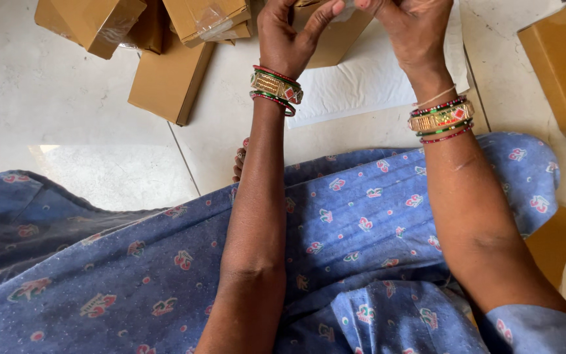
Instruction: The person sits on the floor and repeatedly packs smart watches into small cardboard boxes. They open the product box, place the watch and accessories inside, close the product box, insert it into the shipping box, and seal the box with tape.
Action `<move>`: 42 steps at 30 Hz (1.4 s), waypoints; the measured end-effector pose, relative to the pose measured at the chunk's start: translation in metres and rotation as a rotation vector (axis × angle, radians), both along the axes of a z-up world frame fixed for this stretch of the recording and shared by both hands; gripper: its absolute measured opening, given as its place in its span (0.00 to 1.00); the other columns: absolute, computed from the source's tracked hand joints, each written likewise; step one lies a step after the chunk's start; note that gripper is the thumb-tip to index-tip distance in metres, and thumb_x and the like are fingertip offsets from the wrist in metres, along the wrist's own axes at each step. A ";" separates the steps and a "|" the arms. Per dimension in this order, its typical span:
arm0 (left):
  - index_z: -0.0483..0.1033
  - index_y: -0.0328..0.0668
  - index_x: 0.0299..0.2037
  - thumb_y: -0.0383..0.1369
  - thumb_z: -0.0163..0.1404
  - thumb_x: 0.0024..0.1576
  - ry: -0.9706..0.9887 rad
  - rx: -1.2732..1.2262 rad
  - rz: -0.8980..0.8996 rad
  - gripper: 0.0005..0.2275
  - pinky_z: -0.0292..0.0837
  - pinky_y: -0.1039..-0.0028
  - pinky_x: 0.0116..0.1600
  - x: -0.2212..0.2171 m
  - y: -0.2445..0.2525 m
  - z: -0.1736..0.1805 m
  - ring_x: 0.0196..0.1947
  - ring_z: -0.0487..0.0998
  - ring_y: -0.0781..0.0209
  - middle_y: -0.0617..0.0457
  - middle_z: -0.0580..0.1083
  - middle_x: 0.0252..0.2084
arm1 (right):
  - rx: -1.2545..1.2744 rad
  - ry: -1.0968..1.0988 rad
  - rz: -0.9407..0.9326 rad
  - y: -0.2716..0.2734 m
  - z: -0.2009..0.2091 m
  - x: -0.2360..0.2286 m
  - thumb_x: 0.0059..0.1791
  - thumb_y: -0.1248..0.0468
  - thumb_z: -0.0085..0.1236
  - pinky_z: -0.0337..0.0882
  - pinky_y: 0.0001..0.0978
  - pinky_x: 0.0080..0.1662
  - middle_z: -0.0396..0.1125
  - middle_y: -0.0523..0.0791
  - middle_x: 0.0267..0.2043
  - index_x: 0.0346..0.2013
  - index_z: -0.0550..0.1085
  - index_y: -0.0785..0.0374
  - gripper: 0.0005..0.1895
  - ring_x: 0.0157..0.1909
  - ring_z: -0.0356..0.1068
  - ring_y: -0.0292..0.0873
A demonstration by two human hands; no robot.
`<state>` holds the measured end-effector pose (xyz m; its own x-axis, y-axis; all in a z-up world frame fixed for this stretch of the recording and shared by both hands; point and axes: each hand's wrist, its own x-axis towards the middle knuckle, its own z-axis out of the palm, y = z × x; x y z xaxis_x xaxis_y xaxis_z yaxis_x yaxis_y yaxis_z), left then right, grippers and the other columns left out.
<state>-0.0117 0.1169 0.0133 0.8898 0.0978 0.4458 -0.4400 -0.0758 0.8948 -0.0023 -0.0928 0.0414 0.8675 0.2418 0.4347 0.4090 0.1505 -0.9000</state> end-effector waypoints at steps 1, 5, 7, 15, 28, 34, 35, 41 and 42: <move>0.79 0.36 0.48 0.32 0.69 0.55 0.059 0.067 0.038 0.16 0.80 0.73 0.49 0.000 0.000 -0.001 0.42 0.82 0.64 0.50 0.83 0.42 | -0.003 -0.025 -0.022 -0.002 0.001 -0.002 0.62 0.71 0.67 0.73 0.25 0.48 0.75 0.43 0.43 0.44 0.78 0.69 0.05 0.43 0.74 0.34; 0.67 0.33 0.60 0.33 0.72 0.52 -0.001 0.199 0.019 0.30 0.74 0.64 0.61 0.000 -0.003 -0.017 0.56 0.75 0.50 0.41 0.76 0.54 | -0.037 -0.040 -0.106 -0.020 0.004 -0.016 0.57 0.70 0.67 0.66 0.22 0.43 0.70 0.40 0.35 0.37 0.75 0.68 0.08 0.38 0.66 0.32; 0.65 0.34 0.64 0.33 0.71 0.52 -0.018 0.301 0.024 0.33 0.74 0.62 0.63 -0.002 -0.003 -0.031 0.60 0.76 0.45 0.40 0.75 0.58 | 0.000 -0.004 -0.184 -0.031 0.001 -0.024 0.52 0.70 0.67 0.71 0.24 0.47 0.70 0.38 0.36 0.35 0.73 0.67 0.08 0.39 0.67 0.31; 0.69 0.30 0.57 0.45 0.68 0.44 0.668 0.619 0.482 0.35 0.75 0.59 0.53 0.009 -0.012 -0.100 0.49 0.79 0.39 0.38 0.78 0.46 | 0.216 0.659 -0.287 -0.092 -0.062 0.001 0.53 0.72 0.59 0.78 0.31 0.42 0.72 0.41 0.35 0.38 0.77 0.64 0.02 0.34 0.71 0.36; 0.80 0.26 0.31 0.50 0.57 0.46 1.101 0.053 0.489 0.25 0.79 0.58 0.43 0.019 -0.012 -0.113 0.34 0.81 0.47 0.40 0.81 0.33 | -1.286 0.377 -0.404 -0.022 -0.101 -0.008 0.56 0.35 0.43 0.22 0.81 0.67 0.29 0.57 0.81 0.77 0.39 0.67 0.51 0.80 0.21 0.63; 0.79 0.22 0.41 0.55 0.56 0.50 1.037 -0.044 0.406 0.31 0.75 0.63 0.49 0.026 -0.006 -0.137 0.38 0.80 0.50 0.39 0.79 0.37 | -1.367 -0.071 0.061 0.050 -0.091 -0.037 0.61 0.51 0.42 0.24 0.78 0.72 0.38 0.48 0.83 0.79 0.49 0.58 0.33 0.85 0.24 0.57; 0.78 0.21 0.43 0.55 0.55 0.51 1.046 -0.053 0.363 0.32 0.76 0.63 0.49 0.026 -0.007 -0.141 0.39 0.80 0.51 0.39 0.79 0.38 | -1.326 -0.193 0.060 0.052 -0.094 -0.037 0.61 0.51 0.44 0.24 0.75 0.73 0.39 0.47 0.83 0.79 0.50 0.58 0.34 0.85 0.25 0.55; 0.85 0.15 0.36 0.56 0.55 0.47 1.065 0.067 0.426 0.36 0.72 0.66 0.48 0.023 -0.009 -0.136 0.33 0.77 0.50 0.34 0.81 0.34 | -1.264 0.027 -0.312 0.005 -0.105 -0.002 0.58 0.41 0.46 0.27 0.77 0.66 0.39 0.57 0.78 0.75 0.46 0.68 0.44 0.78 0.30 0.63; 0.82 0.17 0.39 0.56 0.57 0.46 1.078 0.060 0.441 0.35 0.73 0.66 0.47 0.021 -0.010 -0.134 0.33 0.78 0.51 0.36 0.80 0.33 | -1.252 0.081 -0.364 -0.006 -0.107 0.000 0.59 0.41 0.46 0.28 0.76 0.67 0.39 0.58 0.78 0.75 0.46 0.70 0.44 0.78 0.31 0.63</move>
<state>0.0091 0.1069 -0.1203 0.7046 0.4976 -0.5059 0.6209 -0.0872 0.7791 -0.0023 -0.0989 -0.0652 0.9815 0.1888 0.0307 0.1866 -0.9093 -0.3720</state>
